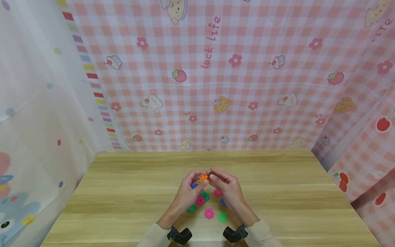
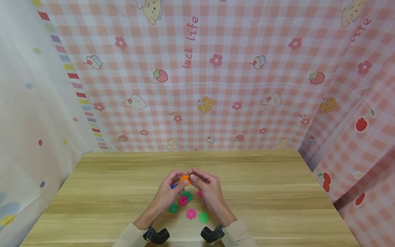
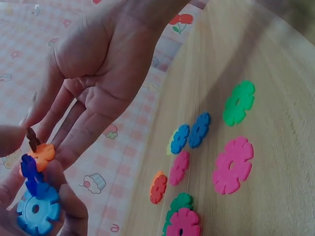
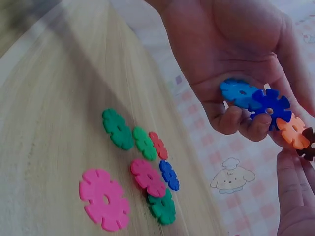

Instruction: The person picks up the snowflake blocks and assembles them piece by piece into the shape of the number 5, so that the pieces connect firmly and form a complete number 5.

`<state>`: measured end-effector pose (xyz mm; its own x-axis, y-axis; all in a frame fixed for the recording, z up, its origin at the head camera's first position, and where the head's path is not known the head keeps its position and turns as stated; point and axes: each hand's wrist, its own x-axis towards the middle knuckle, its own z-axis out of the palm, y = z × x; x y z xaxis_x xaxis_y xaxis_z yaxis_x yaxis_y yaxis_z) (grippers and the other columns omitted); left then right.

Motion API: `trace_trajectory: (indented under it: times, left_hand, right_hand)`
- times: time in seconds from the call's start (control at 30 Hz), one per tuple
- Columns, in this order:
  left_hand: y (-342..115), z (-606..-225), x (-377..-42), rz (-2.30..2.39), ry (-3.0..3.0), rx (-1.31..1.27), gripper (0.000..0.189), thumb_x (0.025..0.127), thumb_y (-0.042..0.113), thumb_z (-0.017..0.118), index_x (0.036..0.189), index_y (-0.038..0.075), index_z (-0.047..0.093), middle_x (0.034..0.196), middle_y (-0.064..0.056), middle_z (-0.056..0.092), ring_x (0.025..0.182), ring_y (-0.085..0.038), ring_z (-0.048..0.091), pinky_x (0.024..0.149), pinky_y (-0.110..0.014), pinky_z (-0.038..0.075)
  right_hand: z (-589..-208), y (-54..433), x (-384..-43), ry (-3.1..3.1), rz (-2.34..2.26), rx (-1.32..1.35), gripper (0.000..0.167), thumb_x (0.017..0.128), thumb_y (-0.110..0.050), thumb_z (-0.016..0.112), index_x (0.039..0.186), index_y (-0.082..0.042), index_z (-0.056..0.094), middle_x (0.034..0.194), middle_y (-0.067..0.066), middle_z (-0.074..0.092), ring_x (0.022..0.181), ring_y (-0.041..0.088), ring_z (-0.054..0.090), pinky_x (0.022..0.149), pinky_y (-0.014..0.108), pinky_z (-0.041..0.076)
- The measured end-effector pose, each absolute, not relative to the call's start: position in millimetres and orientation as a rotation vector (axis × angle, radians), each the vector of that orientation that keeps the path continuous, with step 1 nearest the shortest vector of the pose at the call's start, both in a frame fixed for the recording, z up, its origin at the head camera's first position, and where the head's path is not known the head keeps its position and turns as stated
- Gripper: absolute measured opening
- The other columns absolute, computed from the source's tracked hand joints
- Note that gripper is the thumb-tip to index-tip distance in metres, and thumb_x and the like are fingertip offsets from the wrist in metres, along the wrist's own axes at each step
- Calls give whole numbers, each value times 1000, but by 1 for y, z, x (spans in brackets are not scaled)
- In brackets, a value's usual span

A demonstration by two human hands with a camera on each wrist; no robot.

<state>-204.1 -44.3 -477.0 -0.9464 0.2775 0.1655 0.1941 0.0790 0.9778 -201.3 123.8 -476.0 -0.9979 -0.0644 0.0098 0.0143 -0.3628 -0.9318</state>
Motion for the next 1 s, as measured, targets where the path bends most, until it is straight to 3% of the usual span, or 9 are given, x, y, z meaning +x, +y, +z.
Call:
trace_trajectory:
  times: [0.2,0.37,0.6,0.7,0.83,1.0]
  left_hand:
    - [-45,-477,-204,1991,2236,508,32,96,13,65,126,7,57,109,-14,69,89,-25,64,75,-29,54]
    - [-48,-478,-206,1982,2220,495,36,97,13,63,131,7,54,105,-13,69,84,-31,65,65,-32,54]
    - [-57,-478,-208,1942,2186,401,41,100,15,58,140,16,50,113,-20,66,87,-40,63,64,-34,57]
    - [-60,-480,-209,1939,2175,395,42,102,11,53,142,17,48,118,-21,65,89,-40,63,66,-34,57]
    - [-63,-481,-209,1954,2137,379,44,101,4,48,144,17,48,120,-22,63,88,-39,61,66,-35,57]
    - [-67,-481,-208,1957,2096,362,45,101,2,46,144,17,49,120,-22,60,87,-34,60,67,-34,55]
  right_hand:
    - [-477,128,-203,1818,-2473,-101,46,95,-5,64,138,7,52,119,18,68,101,16,70,90,32,55]
    - [-479,137,-207,1886,-2407,-114,47,95,-14,67,138,1,54,127,21,64,101,18,71,95,40,53]
    - [-485,161,-218,2133,-2246,-112,43,97,-26,66,130,1,61,128,19,64,109,38,65,100,51,49]
    - [-489,172,-223,2268,-2115,-47,41,97,-27,66,128,0,63,125,14,66,108,38,64,95,45,53]
    - [-497,186,-230,2409,-1937,14,36,96,-24,66,125,-3,66,120,11,68,104,28,64,87,32,55]
    - [-506,200,-234,2520,-1768,-22,25,96,-14,65,118,-4,69,110,9,71,95,21,63,80,29,53]
